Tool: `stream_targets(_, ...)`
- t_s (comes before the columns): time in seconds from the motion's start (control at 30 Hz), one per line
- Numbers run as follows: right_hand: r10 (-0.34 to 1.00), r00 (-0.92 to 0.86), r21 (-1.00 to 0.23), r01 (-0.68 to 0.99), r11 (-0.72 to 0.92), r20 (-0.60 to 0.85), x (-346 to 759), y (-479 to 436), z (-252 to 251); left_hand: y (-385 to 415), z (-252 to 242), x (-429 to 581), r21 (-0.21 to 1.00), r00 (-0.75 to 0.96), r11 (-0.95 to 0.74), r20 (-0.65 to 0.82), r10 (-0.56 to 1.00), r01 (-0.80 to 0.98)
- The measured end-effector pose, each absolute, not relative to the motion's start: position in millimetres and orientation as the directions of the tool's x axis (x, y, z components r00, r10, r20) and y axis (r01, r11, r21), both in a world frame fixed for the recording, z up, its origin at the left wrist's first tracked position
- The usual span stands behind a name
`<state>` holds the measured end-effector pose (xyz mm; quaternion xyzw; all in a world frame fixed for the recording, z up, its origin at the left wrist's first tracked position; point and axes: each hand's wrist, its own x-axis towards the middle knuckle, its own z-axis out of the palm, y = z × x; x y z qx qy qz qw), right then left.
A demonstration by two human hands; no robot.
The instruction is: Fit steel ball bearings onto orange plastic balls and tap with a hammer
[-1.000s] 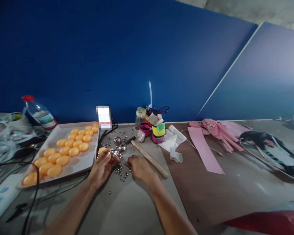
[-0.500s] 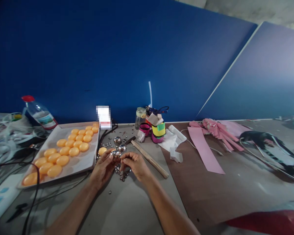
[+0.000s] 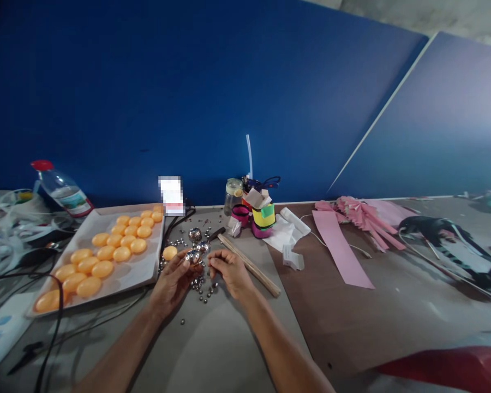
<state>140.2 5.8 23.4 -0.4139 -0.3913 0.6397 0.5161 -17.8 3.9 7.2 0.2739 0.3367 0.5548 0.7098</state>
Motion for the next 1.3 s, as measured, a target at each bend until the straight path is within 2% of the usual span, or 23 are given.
stream_targets(0.13,0.980,-0.136,-0.914,-0.362,-0.184,-0.143,138.6,5.0,25.1,4.3,6.0,-17.4,0.760,0.167,0.241,-0.174,0.970,-0.603)
stream_targets(0.43,0.969,-0.231,-0.909,-0.380,-0.174,-0.089,134.6,-0.7,29.2,3.2,6.1,-15.7,0.798,0.159,0.203,-0.135,0.978,-0.568)
stream_targets(0.67,0.990,-0.134,-0.983,-0.172,-0.072,-0.049,130.2,2.8,17.2,3.3,1.6,-14.1,0.823,0.184,0.191,-0.107,0.977,-0.535)
stream_targets(0.9,0.989,-0.135,-0.993,-0.089,-0.071,-0.059,129.7,0.3,17.0,3.6,-3.4,-13.5,0.855,0.168,0.167,-0.095,0.981,-0.492)
stream_targets(1.1,0.987,-0.126,-0.984,-0.136,-0.119,-0.102,130.7,1.4,15.0,3.1,-4.5,-12.9,0.888,0.166,0.139,-0.072,0.984,-0.438)
stream_targets(1.3,0.965,-0.172,-0.941,-0.242,-0.237,-0.199,134.4,2.9,14.1,2.4,-2.1,-13.5,0.941,0.141,0.081,-0.036,0.989,-0.327)
